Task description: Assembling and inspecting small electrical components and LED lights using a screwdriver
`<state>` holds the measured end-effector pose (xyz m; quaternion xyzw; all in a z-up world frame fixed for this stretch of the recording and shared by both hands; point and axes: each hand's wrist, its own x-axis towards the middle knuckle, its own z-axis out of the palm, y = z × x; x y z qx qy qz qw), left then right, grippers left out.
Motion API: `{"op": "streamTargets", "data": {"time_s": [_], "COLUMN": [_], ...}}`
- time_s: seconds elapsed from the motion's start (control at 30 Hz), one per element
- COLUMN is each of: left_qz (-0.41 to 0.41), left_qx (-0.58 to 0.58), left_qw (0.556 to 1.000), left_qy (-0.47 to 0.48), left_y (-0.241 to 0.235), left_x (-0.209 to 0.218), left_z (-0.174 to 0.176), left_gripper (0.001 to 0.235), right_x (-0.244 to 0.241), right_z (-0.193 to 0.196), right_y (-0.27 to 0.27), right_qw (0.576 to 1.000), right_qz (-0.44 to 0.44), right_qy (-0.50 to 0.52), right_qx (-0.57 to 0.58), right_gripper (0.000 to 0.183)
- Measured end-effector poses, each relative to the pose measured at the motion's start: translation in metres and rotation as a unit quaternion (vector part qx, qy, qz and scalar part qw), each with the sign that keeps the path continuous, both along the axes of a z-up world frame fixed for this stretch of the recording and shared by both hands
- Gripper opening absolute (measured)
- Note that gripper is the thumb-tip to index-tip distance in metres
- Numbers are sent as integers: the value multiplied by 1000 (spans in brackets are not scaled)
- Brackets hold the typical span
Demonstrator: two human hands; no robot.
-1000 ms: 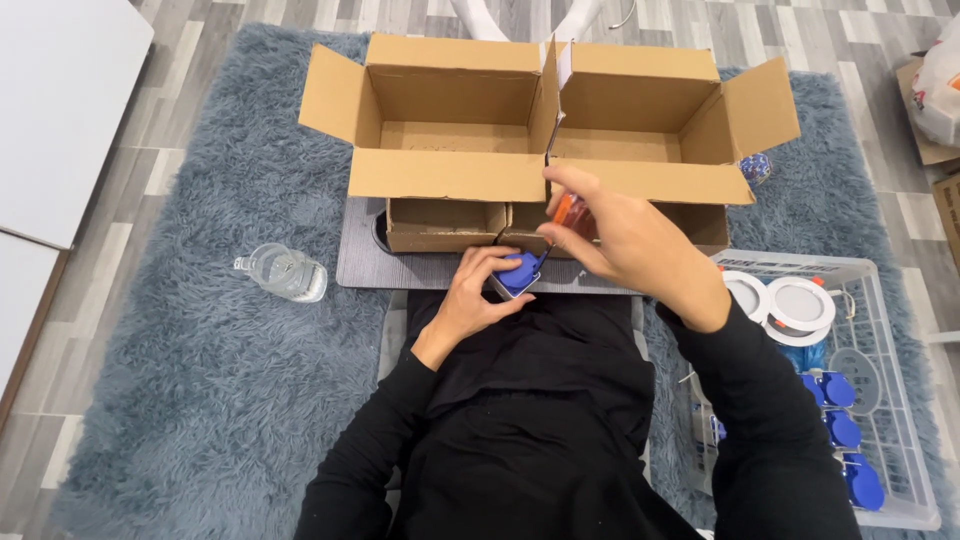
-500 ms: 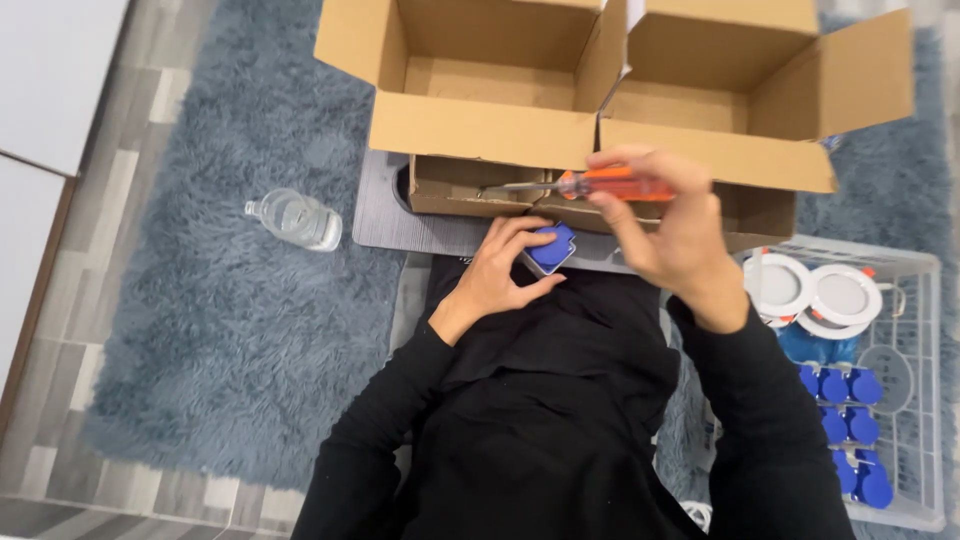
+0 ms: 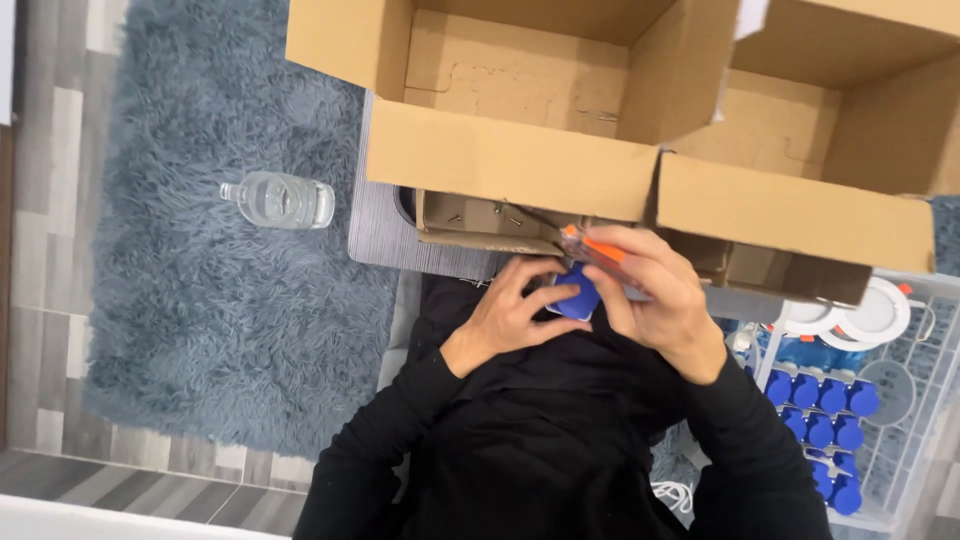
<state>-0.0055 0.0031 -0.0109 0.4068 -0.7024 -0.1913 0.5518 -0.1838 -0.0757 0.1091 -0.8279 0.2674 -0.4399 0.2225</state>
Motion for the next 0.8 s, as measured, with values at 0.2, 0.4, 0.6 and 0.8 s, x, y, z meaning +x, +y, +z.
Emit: {"op": "streamTargets", "data": {"time_s": [0.2,0.4,0.6,0.8], "left_qz": [16,27,-3,-1], "left_qx": [-12,-25,43,69], "left_qw": [1000,999,997,996], "left_qy": [17,10,-63,58], "left_y": [3,3,17,40], "left_x": [-8,-9,3,16], "left_z": [-13,-11,10,40], "left_gripper": [45,50,67,55], "right_x": [-10,-17,-34,-56], "right_z": [-6,-10,-5,-15], "right_y": [-2,5,39,66], "right_qw": [998,998,983,929], "right_qz": [28,14,-148,-169], "right_qy": [-42,-58,-79,-303], "right_qx": [33,12,74,126], "right_gripper": [33,42,46,42]}}
